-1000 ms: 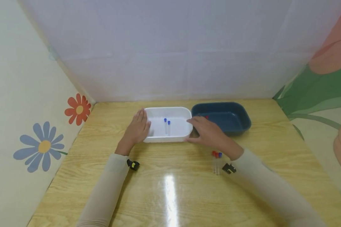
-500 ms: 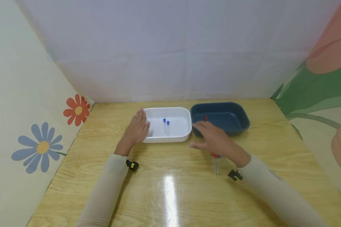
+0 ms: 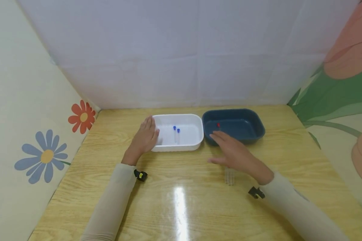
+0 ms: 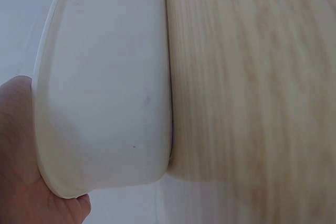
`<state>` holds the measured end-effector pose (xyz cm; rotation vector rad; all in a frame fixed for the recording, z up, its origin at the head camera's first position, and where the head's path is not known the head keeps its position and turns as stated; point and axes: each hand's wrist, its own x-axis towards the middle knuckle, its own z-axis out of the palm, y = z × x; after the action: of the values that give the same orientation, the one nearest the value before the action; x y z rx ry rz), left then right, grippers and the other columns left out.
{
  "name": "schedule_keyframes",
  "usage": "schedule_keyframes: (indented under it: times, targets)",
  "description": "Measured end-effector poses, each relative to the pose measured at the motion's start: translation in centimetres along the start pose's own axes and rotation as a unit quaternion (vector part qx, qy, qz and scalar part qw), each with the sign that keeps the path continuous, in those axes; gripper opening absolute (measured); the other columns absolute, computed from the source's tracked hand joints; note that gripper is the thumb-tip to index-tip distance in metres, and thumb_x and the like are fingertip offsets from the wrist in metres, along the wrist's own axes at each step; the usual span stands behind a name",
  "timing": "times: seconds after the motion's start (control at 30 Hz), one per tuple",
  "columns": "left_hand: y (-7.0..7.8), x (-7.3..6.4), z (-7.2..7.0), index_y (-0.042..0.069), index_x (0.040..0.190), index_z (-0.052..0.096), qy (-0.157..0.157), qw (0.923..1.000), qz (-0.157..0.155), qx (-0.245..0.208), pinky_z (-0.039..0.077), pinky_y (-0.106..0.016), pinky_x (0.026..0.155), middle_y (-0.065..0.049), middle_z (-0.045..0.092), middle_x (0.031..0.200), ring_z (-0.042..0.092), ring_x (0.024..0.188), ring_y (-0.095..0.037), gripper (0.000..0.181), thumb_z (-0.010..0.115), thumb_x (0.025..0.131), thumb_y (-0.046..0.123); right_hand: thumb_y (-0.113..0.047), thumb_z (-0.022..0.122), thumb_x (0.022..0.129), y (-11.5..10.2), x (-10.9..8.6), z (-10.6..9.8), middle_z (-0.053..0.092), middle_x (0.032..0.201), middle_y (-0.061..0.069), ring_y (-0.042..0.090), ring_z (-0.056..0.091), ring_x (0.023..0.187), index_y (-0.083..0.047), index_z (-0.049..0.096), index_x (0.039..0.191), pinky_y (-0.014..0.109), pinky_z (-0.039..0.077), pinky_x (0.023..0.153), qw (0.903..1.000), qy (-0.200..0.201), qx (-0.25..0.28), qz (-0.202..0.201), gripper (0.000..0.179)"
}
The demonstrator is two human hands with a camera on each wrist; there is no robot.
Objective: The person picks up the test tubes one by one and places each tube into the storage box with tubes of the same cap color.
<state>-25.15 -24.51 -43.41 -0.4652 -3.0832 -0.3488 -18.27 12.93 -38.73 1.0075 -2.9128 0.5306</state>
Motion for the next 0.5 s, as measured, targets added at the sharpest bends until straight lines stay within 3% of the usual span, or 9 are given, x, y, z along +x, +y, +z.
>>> schedule_keyframes:
  times: [0.2, 0.5]
  targets:
    - [-0.1, 0.0, 0.1, -0.013, 0.156, 0.003, 0.002, 1.0, 0.001, -0.001, 0.005, -0.05, 0.125, -0.027, -0.003, 0.166, 0.003, 0.154, -0.042, 0.068, 0.021, 0.111, 0.034, -0.057, 0.076, 0.085, 0.4, -0.8, 0.3, 0.029, 0.162, 0.022, 0.041, 0.028, 0.149, 0.0, 0.036, 0.156, 0.058, 0.032, 0.115, 0.9999, -0.005, 0.004, 0.011, 0.099]
    - [-0.1, 0.0, 0.1, -0.013, 0.156, 0.004, 0.005, 1.0, 0.005, -0.001, 0.005, -0.05, 0.125, -0.027, -0.003, 0.166, 0.003, 0.154, -0.042, 0.067, 0.02, 0.111, 0.034, -0.062, 0.074, 0.083, 0.8, -2.0, 0.4, 0.028, 0.161, 0.025, 0.042, 0.03, 0.148, 0.003, 0.033, 0.156, 0.056, 0.035, 0.114, 0.9997, -0.01, -0.02, 0.012, 0.106]
